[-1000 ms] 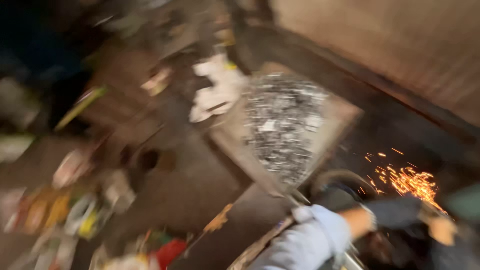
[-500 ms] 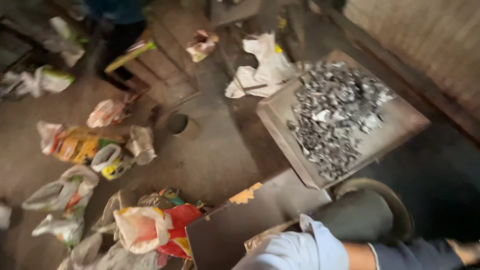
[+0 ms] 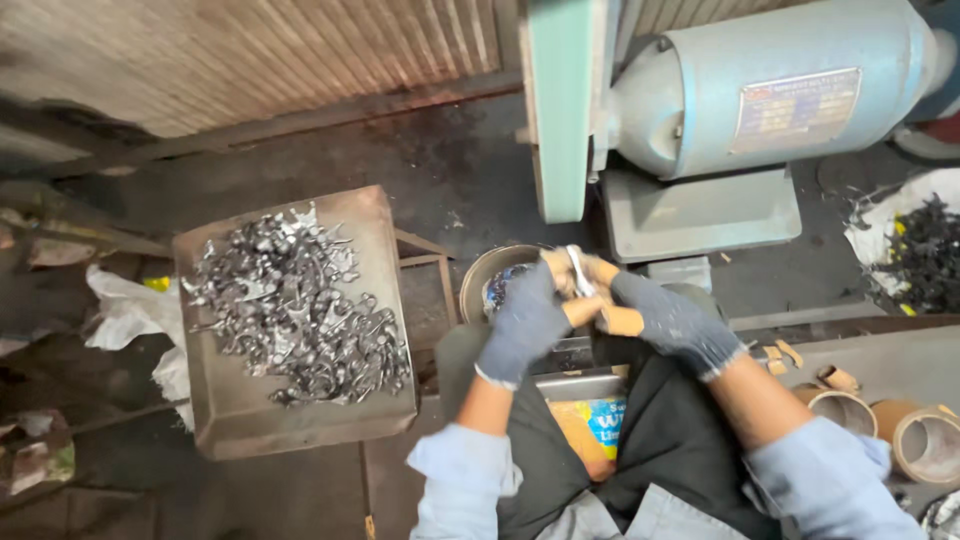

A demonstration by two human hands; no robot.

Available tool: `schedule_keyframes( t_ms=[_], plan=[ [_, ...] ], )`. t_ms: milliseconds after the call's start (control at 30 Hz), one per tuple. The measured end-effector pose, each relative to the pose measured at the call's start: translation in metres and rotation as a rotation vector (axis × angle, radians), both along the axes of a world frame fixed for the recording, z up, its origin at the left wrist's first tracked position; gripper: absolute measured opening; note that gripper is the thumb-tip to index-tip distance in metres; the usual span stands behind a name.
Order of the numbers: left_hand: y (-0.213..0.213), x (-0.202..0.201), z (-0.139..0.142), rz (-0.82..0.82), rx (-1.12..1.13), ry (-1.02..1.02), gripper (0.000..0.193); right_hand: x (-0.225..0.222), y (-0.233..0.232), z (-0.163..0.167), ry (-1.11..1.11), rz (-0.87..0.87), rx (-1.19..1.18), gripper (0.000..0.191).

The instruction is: The person sits on the floor at a belt grinder and grinds small metal castings one at a time, holding each piece against the moving belt to remove excess material, producing sparks. They take parts from a tray, grind them, and place finished pieces into a metal bowl between their legs.

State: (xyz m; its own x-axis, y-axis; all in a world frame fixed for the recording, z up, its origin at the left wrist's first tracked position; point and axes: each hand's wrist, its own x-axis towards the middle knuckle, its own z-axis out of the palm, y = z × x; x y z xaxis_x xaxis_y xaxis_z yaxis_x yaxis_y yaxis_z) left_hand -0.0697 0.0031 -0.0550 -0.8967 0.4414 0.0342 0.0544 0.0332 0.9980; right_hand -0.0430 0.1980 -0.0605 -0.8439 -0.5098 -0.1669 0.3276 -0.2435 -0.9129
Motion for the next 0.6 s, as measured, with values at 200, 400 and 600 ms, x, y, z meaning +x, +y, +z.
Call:
schedule_keyframes(
  t_ms=[200,400,600],
  plan=[
    [0.009,-0.055,-0.086,0.091,0.248,-0.718,0.027,-0.032,-0.038,-0.075,0.008,-0.405,0.096,0.049],
    [0.014,-0.068,-0.141,0.134,0.27,-0.667,0.023,-0.049,-0.043,-0.122,-0.068,-0.492,0.234,0.038],
    [-0.011,-0.034,-0.079,-0.122,0.105,-0.208,0.046,-0.013,-0.016,-0.037,0.37,-0.244,0.264,0.081]
  ],
)
